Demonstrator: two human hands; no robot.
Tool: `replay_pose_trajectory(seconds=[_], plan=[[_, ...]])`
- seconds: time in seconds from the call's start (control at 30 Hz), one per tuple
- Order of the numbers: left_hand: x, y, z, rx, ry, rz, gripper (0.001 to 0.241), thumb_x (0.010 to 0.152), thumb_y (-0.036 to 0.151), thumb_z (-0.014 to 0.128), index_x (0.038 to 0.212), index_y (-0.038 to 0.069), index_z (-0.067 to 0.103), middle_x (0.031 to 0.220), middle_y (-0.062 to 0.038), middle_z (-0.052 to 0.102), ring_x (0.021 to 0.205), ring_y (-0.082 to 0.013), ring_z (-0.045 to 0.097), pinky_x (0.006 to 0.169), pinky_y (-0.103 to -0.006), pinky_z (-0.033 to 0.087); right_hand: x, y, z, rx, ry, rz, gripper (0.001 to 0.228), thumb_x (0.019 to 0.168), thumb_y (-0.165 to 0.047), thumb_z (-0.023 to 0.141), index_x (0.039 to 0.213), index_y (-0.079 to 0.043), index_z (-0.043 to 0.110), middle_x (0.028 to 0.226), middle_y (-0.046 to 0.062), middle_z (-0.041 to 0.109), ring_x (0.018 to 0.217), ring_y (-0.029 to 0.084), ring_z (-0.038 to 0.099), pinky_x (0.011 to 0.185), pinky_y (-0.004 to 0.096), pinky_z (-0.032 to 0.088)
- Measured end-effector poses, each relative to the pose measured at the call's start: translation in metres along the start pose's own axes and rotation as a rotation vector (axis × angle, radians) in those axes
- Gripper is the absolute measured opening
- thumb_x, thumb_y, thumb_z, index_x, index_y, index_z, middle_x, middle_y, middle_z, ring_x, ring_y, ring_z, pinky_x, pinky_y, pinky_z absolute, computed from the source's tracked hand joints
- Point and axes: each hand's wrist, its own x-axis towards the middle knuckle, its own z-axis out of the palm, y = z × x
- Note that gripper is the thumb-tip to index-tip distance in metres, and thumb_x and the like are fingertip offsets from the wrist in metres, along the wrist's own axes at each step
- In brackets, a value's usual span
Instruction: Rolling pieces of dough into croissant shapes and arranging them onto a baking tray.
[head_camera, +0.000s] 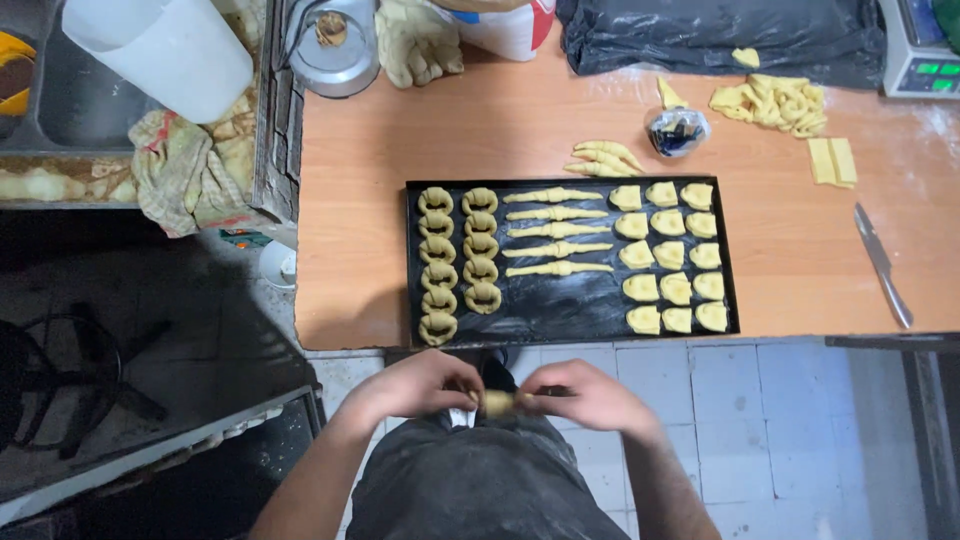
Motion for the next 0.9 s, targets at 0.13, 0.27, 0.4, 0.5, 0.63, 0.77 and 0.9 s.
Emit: replay_pose_trajectory(seconds=[0.13,0.27,0.4,0.5,0.63,0.77,0.9], plan=[[0.053,-0.062,-0.016,0.979,0.236,-0.194,0.027,0.093,0.012,0.066,0.12,0.014,0.071,0.115,-0.008,0.072,0.103,-0.0281,0.069,0.087,-0.0413,0.056,0.064,0.043,0.018,-0.473,0.299,-0.169,0.021,0.093,-0.013,0.068,0.111,-0.01,0.077,0.127,0.01,0.07,0.106,0.026,0.07,0.088,0.037,0.058],[0.082,-0.115,-0.024,1.333,0.641,0.302,0.017,0.085,0.01,0.061,0.096,0.006,0.073,0.117,-0.01,0.072,0.108,-0.0292,0.068,0.089,-0.0401,0.056,0.101,0.076,0.017,-0.606,0.419,-0.346,0.027,0.087,-0.009,0.065,0.111,-0.011,0.077,0.126,0.008,0.07,0.114,0.03,0.066,0.094,0.039,0.054],[0.098,-0.123,-0.029,1.319,0.776,0.297,0.013,0.084,0.014,0.062,0.086,0.008,0.073,0.097,-0.008,0.07,0.1,-0.028,0.067,0.09,-0.0409,0.055,0.125,0.085,0.012,-0.677,0.423,-0.351,0.025,0.082,-0.012,0.069,0.106,-0.014,0.078,0.108,0.005,0.073,0.099,0.03,0.064,0.088,0.039,0.054],[0.101,-0.116,-0.025,1.261,0.78,0.223,0.012,0.085,0.013,0.063,0.09,0.008,0.074,0.092,-0.009,0.071,0.095,-0.0283,0.067,0.087,-0.0409,0.055,0.131,0.086,0.014,-0.623,0.5,-0.226,0.017,0.083,-0.016,0.073,0.099,-0.012,0.076,0.096,0.003,0.073,0.095,0.027,0.064,0.081,0.039,0.055],[0.104,-0.118,-0.018,1.239,0.918,0.219,0.017,0.087,0.01,0.063,0.098,0.008,0.075,0.088,-0.009,0.071,0.089,-0.0284,0.067,0.082,-0.0414,0.054,0.134,0.091,0.027,-0.73,0.555,-0.247,0.018,0.079,-0.015,0.073,0.097,-0.013,0.076,0.092,0.002,0.072,0.09,0.024,0.064,0.079,0.038,0.056],[0.099,-0.12,-0.013,1.282,0.92,0.242,0.01,0.088,0.011,0.064,0.087,0.009,0.074,0.089,-0.007,0.074,0.093,-0.0249,0.069,0.091,-0.041,0.054,0.133,0.088,0.035,-0.734,0.539,-0.112,0.018,0.086,-0.018,0.073,0.102,-0.014,0.078,0.102,0.002,0.073,0.098,0.023,0.064,0.085,0.037,0.055],[0.094,-0.121,-0.01,1.261,0.947,0.32,0.015,0.088,0.011,0.064,0.096,0.007,0.076,0.094,-0.007,0.075,0.093,-0.0243,0.069,0.09,-0.039,0.052,0.12,0.072,0.039,-0.765,0.489,-0.094,0.023,0.091,-0.022,0.069,0.11,-0.013,0.078,0.118,0.003,0.072,0.111,0.024,0.061,0.096,0.038,0.05]])
